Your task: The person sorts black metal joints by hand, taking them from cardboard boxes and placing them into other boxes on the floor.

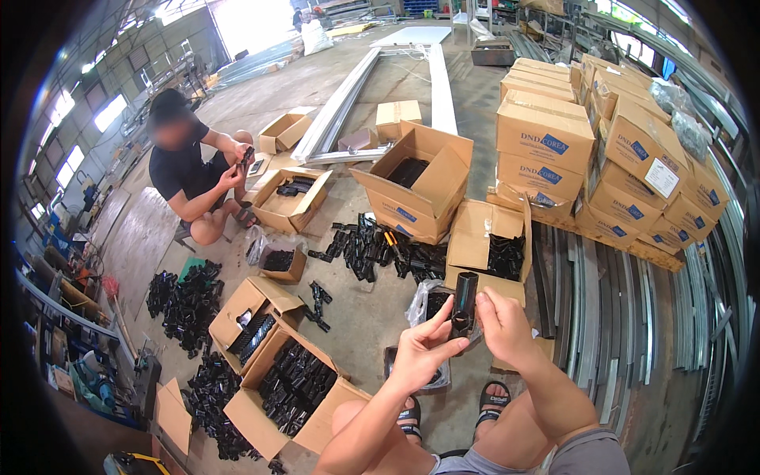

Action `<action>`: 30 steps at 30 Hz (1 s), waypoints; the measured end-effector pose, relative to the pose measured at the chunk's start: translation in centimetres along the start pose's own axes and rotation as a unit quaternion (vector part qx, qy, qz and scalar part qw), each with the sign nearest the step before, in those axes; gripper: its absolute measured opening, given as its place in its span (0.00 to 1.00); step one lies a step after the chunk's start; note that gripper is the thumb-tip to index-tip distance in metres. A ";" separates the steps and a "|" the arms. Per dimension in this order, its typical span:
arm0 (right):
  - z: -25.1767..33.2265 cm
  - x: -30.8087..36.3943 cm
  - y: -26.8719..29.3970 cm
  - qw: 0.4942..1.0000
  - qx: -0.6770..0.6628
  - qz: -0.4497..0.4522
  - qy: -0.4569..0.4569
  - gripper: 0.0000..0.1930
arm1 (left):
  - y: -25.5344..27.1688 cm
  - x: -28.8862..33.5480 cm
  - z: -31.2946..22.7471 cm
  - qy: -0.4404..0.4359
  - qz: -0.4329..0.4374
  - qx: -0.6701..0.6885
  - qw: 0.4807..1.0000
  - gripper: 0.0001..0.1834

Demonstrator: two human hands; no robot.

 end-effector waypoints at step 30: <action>-3.4 1.4 -2.2 0.960 -0.197 0.051 -0.192 0.14 | 0.5 1.0 -4.4 -0.273 -0.074 -0.577 0.767 0.34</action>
Point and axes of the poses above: each hand's wrist, its own x-axis away from the middle knuckle, its own y-axis out of the back of the hand, z = x × y, the point moved 9 cm from there along -x, towards the middle knuckle, and after that the axes turned 10 degrees about y, right-handed, at the moved point
